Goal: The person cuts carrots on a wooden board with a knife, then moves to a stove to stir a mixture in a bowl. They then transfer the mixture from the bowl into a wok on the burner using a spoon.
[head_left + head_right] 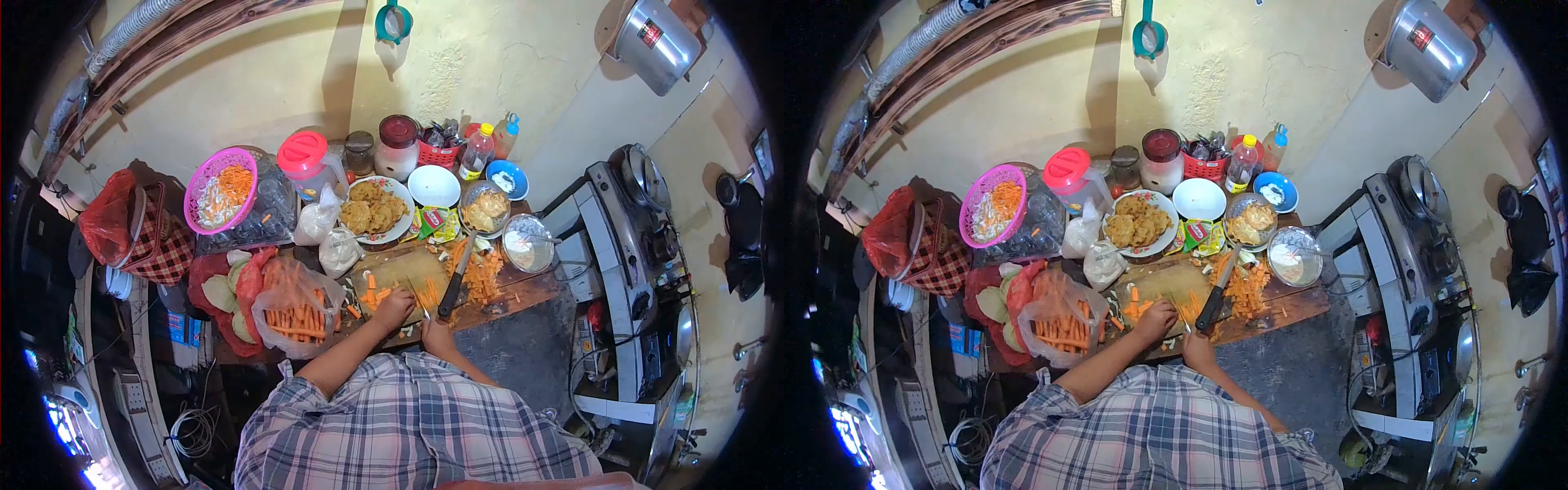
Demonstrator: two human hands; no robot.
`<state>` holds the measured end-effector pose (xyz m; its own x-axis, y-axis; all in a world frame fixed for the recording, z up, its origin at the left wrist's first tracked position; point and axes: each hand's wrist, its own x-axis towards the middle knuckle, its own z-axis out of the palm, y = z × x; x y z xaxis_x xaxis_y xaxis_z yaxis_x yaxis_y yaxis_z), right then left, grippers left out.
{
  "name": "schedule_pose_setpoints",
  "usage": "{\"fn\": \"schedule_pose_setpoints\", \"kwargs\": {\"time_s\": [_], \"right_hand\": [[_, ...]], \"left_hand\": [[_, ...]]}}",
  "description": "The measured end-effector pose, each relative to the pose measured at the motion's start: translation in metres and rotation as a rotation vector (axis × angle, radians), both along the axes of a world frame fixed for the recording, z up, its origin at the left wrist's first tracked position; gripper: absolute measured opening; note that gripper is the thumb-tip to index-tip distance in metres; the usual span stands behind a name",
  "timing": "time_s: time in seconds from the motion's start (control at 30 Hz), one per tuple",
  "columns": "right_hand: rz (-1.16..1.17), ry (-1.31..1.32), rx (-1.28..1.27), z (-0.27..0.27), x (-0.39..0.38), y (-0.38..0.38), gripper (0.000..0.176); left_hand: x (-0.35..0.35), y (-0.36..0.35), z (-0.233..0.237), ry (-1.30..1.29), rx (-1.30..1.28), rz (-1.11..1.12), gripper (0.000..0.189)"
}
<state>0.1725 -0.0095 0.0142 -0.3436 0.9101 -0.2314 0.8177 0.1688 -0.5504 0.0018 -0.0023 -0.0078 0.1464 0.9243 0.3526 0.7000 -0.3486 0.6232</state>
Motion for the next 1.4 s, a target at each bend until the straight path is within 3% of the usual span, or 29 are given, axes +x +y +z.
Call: {"fn": "schedule_pose_setpoints", "kwargs": {"time_s": [0.4,0.87,1.27,1.4], "right_hand": [[0.045,-0.07,0.023,-0.002,-0.003,0.0,0.029],[0.001,0.036,0.032,-0.015,0.001,-0.001,0.031],[-0.025,-0.057,-0.002,0.012,-0.009,-0.004,0.028],[0.026,-0.015,-0.009,-0.009,-0.007,0.003,0.029]], "left_hand": [[0.001,-0.003,0.008,-0.002,-0.023,0.011,0.01],[0.002,-0.007,0.009,-0.006,0.004,0.028,0.011],[0.003,-0.007,0.002,-0.024,0.037,0.045,0.013],[0.005,-0.006,-0.004,-0.051,0.006,0.083,0.013]]}}
